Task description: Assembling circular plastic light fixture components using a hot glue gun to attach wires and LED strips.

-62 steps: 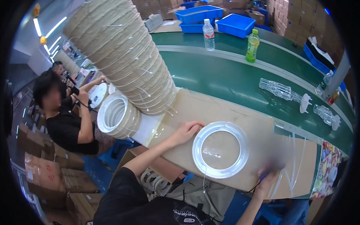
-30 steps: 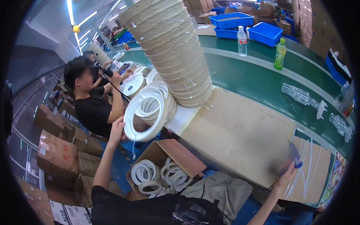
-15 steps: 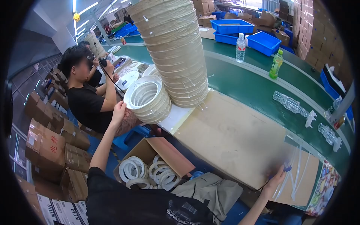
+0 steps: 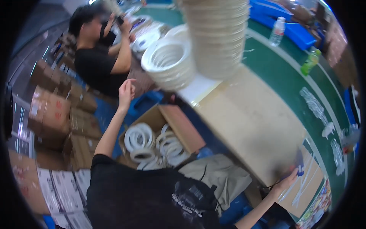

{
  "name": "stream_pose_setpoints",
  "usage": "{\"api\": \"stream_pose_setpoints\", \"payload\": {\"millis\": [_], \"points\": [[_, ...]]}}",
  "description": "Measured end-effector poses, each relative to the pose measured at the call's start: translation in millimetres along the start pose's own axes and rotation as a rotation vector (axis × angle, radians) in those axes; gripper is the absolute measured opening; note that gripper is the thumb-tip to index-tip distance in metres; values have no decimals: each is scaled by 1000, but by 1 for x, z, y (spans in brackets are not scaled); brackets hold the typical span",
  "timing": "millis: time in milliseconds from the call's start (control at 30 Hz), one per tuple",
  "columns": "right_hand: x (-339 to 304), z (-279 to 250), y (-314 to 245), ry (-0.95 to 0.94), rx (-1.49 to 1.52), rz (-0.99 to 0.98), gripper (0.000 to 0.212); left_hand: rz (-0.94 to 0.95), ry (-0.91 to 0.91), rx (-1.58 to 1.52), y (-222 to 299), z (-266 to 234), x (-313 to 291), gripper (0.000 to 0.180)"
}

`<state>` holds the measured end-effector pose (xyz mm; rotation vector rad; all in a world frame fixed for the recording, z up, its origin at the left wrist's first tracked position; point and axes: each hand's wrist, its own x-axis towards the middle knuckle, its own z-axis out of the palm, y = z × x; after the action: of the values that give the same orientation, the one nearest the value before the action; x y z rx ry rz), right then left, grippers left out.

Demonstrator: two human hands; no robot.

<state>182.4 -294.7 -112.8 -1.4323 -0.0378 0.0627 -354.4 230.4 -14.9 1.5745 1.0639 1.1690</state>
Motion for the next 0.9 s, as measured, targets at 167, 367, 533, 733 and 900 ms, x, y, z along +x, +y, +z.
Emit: {"api": "stream_pose_setpoints", "payload": {"millis": [167,367,533,733,900], "points": [[11,-3,-20,-180,-149,-14,44,-123,208,264,-121,-74,-97,30],[25,5,-39,-257,-261,95,44,-408,266,485,-265,-143,-242,25],[49,-3,-52,-527,-330,451,40,-331,-258,988,-270,-149,-301,59],[74,-23,-60,-434,-459,519,49,-322,-515,1209,-283,-145,-297,59],[46,19,-82,-353,-1201,303,62,-495,-553,963,-283,-158,-294,47]]}}
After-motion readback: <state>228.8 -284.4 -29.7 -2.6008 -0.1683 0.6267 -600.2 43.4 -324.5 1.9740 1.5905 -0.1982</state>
